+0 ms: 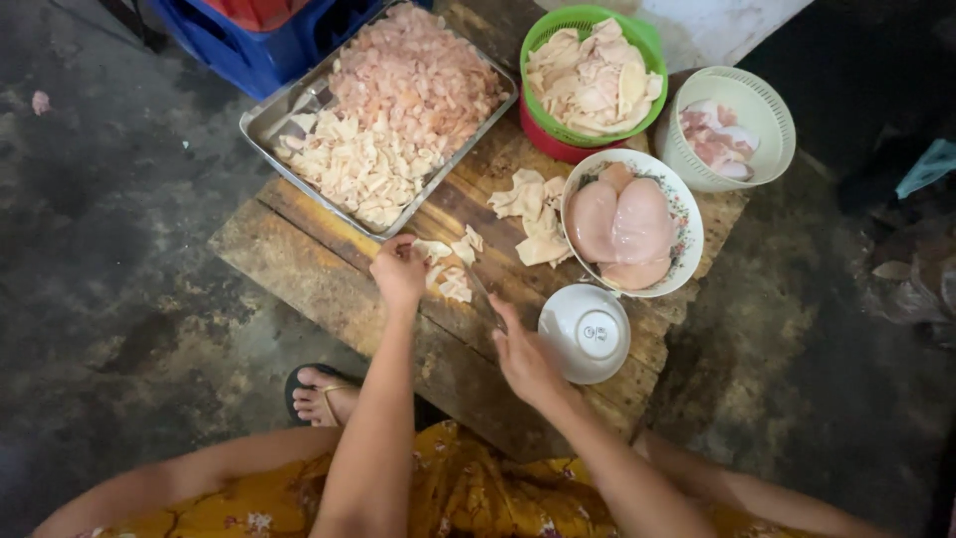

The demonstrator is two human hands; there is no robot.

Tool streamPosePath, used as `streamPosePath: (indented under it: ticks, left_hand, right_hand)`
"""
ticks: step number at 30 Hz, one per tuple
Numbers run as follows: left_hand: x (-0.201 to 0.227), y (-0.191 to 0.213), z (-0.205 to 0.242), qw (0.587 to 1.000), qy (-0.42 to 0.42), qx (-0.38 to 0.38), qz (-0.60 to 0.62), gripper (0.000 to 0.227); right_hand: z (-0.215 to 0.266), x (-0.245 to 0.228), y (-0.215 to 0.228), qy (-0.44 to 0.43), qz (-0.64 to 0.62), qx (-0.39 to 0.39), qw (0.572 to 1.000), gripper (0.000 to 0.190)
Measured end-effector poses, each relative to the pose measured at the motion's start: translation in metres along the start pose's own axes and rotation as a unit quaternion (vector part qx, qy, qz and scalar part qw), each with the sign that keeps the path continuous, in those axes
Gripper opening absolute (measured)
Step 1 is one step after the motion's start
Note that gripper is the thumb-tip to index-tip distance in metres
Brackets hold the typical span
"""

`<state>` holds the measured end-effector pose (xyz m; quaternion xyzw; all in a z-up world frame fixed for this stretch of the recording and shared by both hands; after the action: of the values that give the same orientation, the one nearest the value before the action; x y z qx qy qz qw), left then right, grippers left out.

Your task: The person cuts pieces of chicken skin on a wooden board using a knife, placing the pieces into a small white bowl.

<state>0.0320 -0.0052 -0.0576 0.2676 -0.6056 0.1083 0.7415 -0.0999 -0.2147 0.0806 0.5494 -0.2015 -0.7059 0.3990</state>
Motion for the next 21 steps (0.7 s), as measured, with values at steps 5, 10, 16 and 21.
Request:
streamPosePath:
  ticks: [5, 10, 16, 21]
  left_hand:
    - [0.015, 0.013, 0.006, 0.987, -0.043, 0.012, -0.154, 0.012]
    - [0.029, 0.023, 0.013, 0.978, -0.031, -0.008, -0.205, 0.01]
    - [0.038, 0.035, 0.014, 0.967, -0.123, -0.009, -0.224, 0.005]
    - [0.021, 0.031, 0.007, 0.975, -0.099, -0.005, -0.201, 0.007]
  right_hand:
    - [-0.03, -0.033, -0.025, 0.048, -0.036, 0.047, 0.997, 0.053]
    - [-0.075, -0.023, -0.064, 0.022, 0.033, 0.031, 0.999, 0.043]
    - [-0.048, 0.001, -0.041, 0.001, 0.134, -0.028, 0.991, 0.076]
    - [-0.016, -0.008, -0.018, -0.018, 0.128, -0.079, 0.989, 0.064]
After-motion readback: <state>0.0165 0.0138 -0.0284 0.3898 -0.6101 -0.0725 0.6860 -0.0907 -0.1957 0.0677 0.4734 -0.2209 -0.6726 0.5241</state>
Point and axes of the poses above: each hand's wrist, its own z-axis away from the middle knuckle, its own y-axis out of the back of the hand, x = y × z, the point moved 3 cm from there along -z, towards the middle knuckle, and after that the axes turned 7 degrees about -z, right-handed, at the moved point
